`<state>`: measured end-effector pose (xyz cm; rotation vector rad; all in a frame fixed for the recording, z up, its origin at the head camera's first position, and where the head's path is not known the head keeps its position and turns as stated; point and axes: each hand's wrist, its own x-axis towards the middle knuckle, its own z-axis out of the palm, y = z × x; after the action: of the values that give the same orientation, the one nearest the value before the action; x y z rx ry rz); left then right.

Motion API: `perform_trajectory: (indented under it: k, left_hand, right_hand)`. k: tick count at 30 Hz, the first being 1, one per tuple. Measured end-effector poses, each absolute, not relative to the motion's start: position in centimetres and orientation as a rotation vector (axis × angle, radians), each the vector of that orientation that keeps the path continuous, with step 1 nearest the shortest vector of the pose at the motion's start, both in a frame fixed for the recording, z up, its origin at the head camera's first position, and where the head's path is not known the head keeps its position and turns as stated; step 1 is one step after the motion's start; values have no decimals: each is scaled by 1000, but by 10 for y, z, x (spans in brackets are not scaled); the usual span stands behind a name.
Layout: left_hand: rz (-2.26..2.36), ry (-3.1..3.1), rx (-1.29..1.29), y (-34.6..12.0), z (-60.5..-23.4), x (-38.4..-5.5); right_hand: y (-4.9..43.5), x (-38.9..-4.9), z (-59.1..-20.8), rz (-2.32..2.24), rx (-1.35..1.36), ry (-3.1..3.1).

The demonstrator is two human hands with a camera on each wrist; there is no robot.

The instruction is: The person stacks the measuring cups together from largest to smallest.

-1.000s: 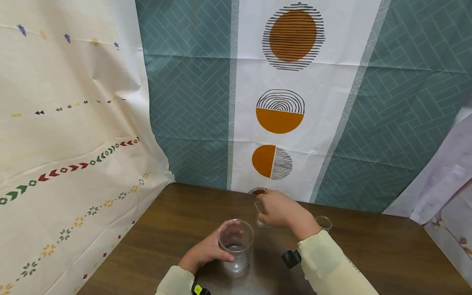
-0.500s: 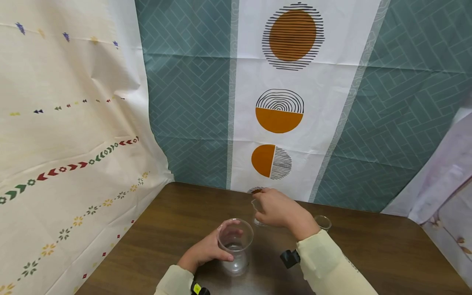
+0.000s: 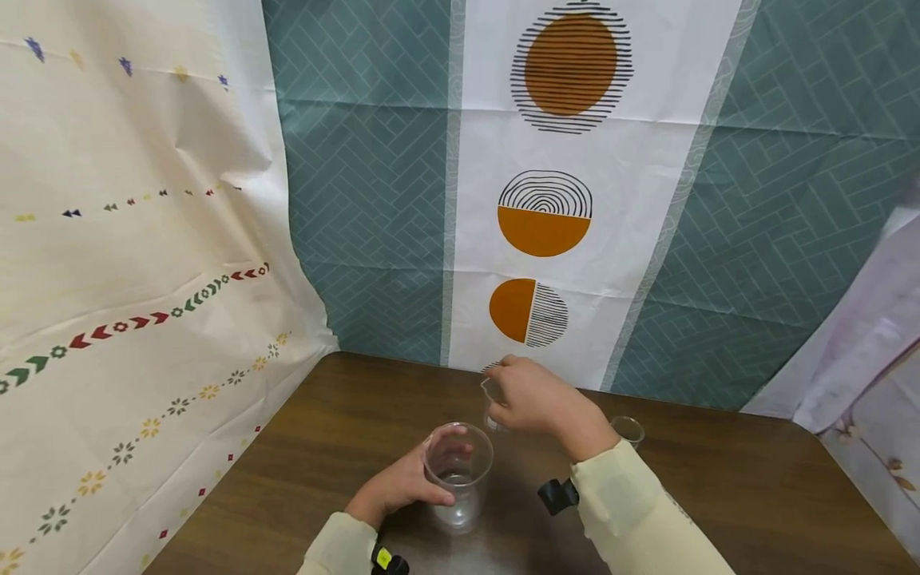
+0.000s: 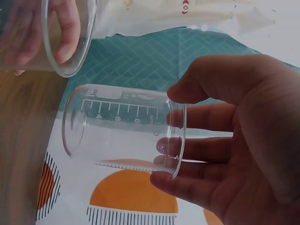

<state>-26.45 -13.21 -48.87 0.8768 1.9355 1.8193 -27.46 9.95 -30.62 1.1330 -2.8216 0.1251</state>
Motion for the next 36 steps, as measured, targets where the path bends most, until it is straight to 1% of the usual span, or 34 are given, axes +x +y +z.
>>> perform_trajectory:
  k: [13,36]
  left_hand:
    - [1800,1973,875,-132,-488,-266]
    - [1820,1940,855,-132,-492,-266]
  right_hand:
    - [95,-271,-297,114,1147,-2811]
    - [87,-265,-293,129,1170,-2784]
